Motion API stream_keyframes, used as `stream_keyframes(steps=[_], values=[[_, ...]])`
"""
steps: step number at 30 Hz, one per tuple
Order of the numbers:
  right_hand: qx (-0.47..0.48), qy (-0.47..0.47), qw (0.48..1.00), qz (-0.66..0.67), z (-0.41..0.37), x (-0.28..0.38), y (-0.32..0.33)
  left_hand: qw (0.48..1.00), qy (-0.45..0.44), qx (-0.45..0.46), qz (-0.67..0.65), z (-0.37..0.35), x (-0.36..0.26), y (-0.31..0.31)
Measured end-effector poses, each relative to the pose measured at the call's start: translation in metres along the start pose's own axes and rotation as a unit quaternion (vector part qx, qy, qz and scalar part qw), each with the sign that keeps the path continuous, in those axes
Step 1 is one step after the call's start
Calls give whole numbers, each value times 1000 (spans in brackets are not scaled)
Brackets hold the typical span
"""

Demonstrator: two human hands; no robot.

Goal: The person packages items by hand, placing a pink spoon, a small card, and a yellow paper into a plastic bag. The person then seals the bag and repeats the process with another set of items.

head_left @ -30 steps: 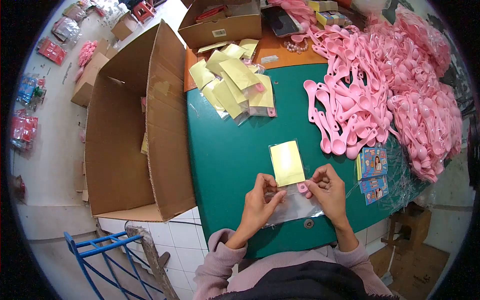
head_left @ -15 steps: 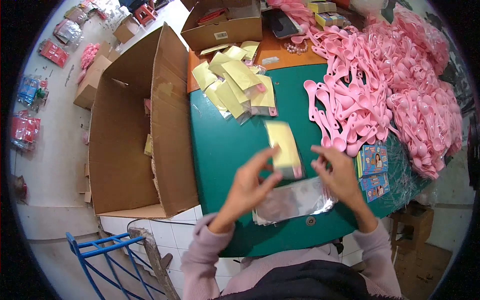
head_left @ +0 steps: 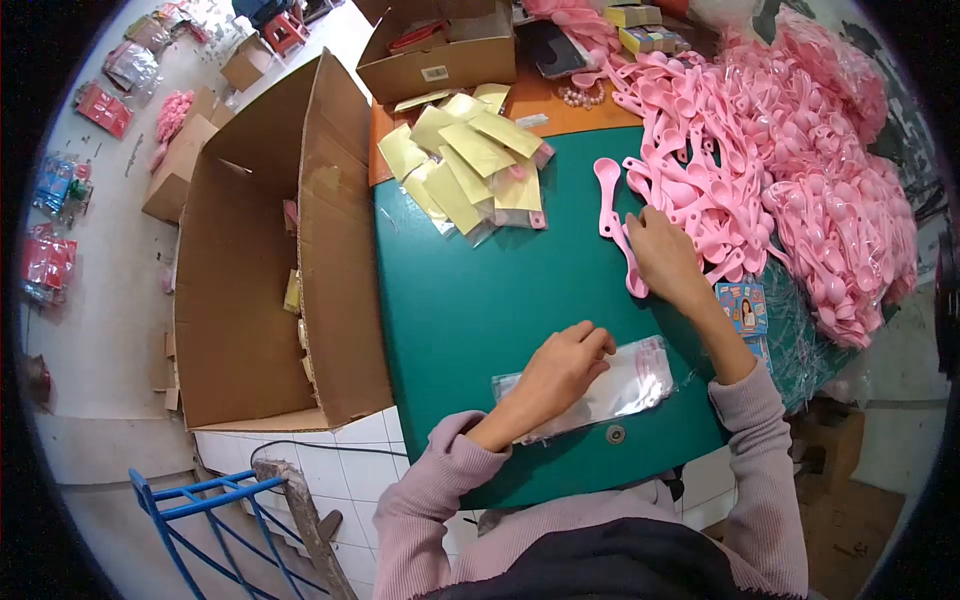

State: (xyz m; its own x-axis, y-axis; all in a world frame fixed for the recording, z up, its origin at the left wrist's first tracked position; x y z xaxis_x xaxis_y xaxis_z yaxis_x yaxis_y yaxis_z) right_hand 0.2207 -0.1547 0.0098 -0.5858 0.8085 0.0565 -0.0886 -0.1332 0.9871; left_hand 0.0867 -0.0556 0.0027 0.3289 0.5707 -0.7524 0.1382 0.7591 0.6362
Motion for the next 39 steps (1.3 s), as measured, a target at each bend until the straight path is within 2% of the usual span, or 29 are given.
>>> stream_keyframes(steps=[1, 3, 4, 8, 10, 11, 13, 14, 16, 17, 19, 20, 21, 22, 23, 24, 26, 27, 29, 30, 32, 33, 35, 39], values=[[-2, 0, 1000, -1, 5, -4, 0, 1000, -2, 12, -12, 1, 1, 2], [84, -58, 986, 130, 9, -20, -10, 999, 5, 12, -46, 3, -2, 7], [77, -45, 986, 143, 8, -19, -6, 997, 19, 10, -81, 3, -2, 9], [14, 4, 991, 133, -1, -9, -8, 996, 51, 22, -71, 0, 2, 10], [-23, -33, 999, 11, -8, -5, -9, 999, 17, -30, -31, -2, 0, 14], [-24, -33, 999, 10, -9, -4, -10, 999, 16, -31, -31, -1, 0, 15], [-56, -9, 998, 8, -11, 0, -6, 987, -105, -114, 47, -1, -18, 25], [-56, -9, 998, 8, -10, -1, -6, 987, -105, -114, 47, -2, -18, 25], [-56, -12, 994, 92, -6, -9, -4, 995, -74, -60, 18, -2, -16, 20], [-57, -13, 994, 91, -5, -15, -3, 995, -75, -59, 18, -2, -17, 21], [-47, -23, 970, 239, -1, -24, -4, 986, -12, -1, -164, -1, -7, 19], [-93, -18, 960, 262, -5, -18, 27, 987, -12, -3, -162, -2, -5, 21], [-91, -17, 961, 262, -10, -12, 48, 974, 43, -5, -223, -4, 5, 19], [-129, -51, 941, 309, -19, -12, 68, 954, 98, -7, -282, -6, 14, 17], [-166, -87, 916, 354, -30, -13, 82, 954, 100, -7, -283, -7, 17, 18], [-166, -88, 917, 353, -41, -7, 92, 944, 120, -5, -307, -6, 22, 18], [-165, -169, 916, 324, -69, -3, 99, 926, 157, 0, -345, -4, 26, 18], [-165, -172, 916, 323, -80, 2, 97, 925, 157, 3, -346, -3, 26, 18], [-195, -180, 873, 409, -99, 7, 90, 922, 181, 11, -341, -3, 28, 15], [-193, -181, 873, 409, -104, 10, 86, 922, 183, 12, -341, -3, 29, 14], [-166, -151, 920, 320, -110, 19, 81, 931, 168, 55, -320, -3, 27, 9], [-166, -151, 920, 321, -112, 19, 77, 931, 169, 56, -320, -4, 27, 8], [-159, -148, 933, 286, -114, 18, 72, 934, 116, 39, -337, -4, 23, 11], [-136, -164, 929, 301, -115, 17, 73, 911, 129, 65, -387, -5, 15, 16]])
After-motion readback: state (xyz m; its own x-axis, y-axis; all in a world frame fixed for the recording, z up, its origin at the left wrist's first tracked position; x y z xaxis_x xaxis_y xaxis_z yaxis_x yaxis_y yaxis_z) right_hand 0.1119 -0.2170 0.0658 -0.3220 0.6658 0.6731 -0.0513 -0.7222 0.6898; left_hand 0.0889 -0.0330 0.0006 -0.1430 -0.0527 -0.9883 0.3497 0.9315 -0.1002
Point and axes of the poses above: each hand's wrist, its own z-axis towards the middle knuckle, its own y-axis out of the back of the hand, x = y × z, the point moved 6 cm from there along z, towards the middle knuckle, and after that the axes turned 1 degree about -z, right-handed, at the moved point
